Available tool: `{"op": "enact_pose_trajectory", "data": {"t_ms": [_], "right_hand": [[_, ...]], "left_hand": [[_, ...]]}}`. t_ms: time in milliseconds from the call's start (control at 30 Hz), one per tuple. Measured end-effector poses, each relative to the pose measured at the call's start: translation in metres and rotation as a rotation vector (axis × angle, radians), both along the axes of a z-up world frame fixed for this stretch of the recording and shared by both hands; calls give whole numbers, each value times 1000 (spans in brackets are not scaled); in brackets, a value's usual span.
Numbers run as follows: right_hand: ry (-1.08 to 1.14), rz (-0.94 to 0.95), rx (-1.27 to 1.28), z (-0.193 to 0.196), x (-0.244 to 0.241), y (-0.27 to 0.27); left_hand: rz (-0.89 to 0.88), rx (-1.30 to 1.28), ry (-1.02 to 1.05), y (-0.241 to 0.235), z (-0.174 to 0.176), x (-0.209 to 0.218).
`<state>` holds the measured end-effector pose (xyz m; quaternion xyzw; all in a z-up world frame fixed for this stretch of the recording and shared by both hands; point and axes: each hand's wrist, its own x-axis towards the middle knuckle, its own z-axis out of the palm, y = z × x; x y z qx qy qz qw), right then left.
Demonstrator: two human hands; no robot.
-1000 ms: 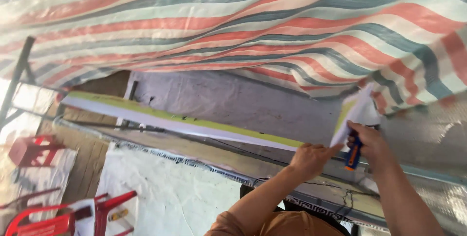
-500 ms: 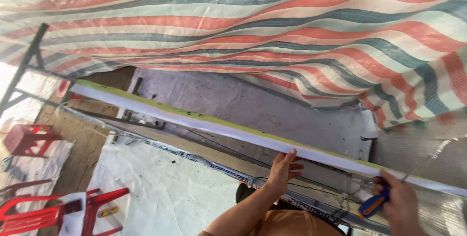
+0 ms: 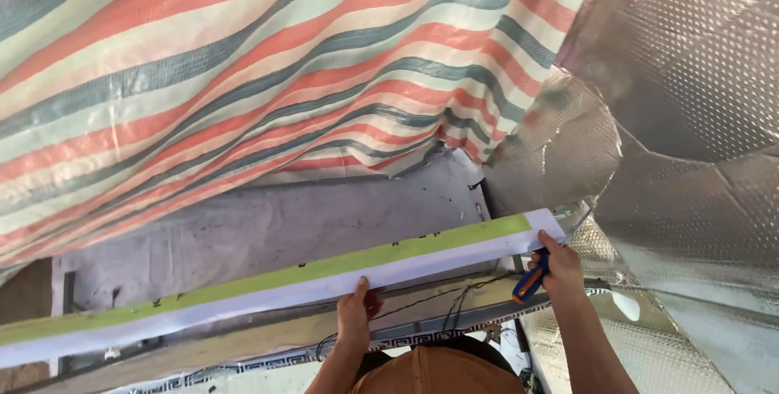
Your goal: Assembling a promotional banner by securing it to a metal frame with screws and trimming the excess material.
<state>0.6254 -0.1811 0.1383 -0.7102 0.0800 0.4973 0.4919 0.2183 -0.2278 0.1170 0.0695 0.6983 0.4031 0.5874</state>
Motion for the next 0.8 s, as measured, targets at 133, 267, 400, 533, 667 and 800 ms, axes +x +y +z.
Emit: {"op": "enact_pose_trajectory", "data": {"t_ms": [133,267,400,533,667,800], "right_hand": [[2,20,-10,-13,0,-12],[41,2,-40,-30,3,-14],[82,-24,-54,-29,3,-8],[105,-40,-50,-32,-2,-6],[61,-65,-110,-20,-9,-2],[34,-87,-98,-34,-8,-5]], "left_hand": [[-90,-116,85,6,13,2],[-44,-97,-7,6,8,3],[-31,-157,-108,13,9,-2],[-7,-162,-232,6,-26,-20],[266,-52,-295,0,-48,-36],[451,43,-250,-2,-47,-71]]}}
